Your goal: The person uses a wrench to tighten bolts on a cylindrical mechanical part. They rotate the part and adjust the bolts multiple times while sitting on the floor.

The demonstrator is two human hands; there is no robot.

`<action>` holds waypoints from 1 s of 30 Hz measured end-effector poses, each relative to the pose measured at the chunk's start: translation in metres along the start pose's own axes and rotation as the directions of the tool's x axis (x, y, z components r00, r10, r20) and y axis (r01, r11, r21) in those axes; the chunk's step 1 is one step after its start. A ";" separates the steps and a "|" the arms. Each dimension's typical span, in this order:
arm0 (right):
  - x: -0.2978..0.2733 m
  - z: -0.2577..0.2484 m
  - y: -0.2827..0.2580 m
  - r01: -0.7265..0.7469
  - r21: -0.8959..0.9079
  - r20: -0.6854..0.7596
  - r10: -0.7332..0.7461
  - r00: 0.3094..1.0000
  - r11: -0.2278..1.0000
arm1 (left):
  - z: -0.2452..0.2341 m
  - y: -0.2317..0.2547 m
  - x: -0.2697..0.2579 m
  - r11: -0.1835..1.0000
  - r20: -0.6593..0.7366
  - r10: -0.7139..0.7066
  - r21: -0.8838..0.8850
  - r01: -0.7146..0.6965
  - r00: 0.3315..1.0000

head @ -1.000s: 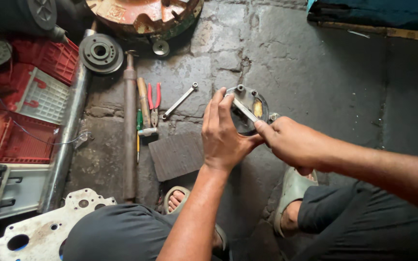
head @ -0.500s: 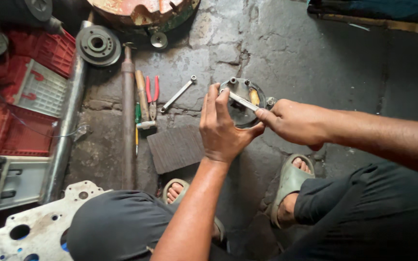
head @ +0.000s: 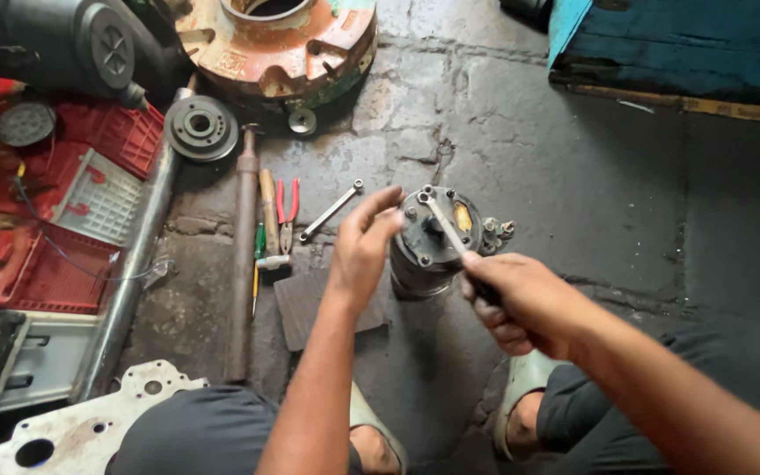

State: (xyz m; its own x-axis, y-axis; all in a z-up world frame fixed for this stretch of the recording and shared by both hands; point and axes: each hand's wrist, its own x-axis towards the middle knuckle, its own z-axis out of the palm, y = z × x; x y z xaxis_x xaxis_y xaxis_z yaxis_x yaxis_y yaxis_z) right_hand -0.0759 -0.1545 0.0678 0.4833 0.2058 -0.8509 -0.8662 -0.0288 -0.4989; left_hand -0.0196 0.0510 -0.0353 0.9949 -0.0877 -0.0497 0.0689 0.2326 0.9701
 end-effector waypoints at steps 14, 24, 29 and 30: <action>0.005 0.029 0.015 0.100 -0.070 -0.023 -0.102 0.995 0.993 | -0.009 -0.001 0.052 0.978 0.241 -0.034 0.207 -0.017 0.970; -0.015 0.082 0.060 0.464 -0.560 0.721 -0.129 0.680 -0.687 | -0.009 -0.014 0.053 0.985 0.300 0.020 0.159 -0.071 0.954; 0.001 0.106 0.095 0.700 -0.273 0.766 0.292 0.573 -0.659 | -0.010 -0.011 0.052 0.983 0.319 0.055 0.147 -0.107 0.946; 0.004 0.100 0.097 0.707 -0.262 0.787 0.279 0.551 -0.656 | -0.010 -0.013 0.053 0.986 0.326 0.049 0.133 -0.097 0.944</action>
State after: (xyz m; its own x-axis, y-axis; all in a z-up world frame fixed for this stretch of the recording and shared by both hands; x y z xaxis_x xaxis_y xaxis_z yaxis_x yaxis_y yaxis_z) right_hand -0.1706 -0.0584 0.0331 -0.0754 0.8750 -0.4782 0.9437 -0.0923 -0.3176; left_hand 0.0325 0.0535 -0.0533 0.9187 -0.3871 0.0779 -0.0384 0.1087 0.9933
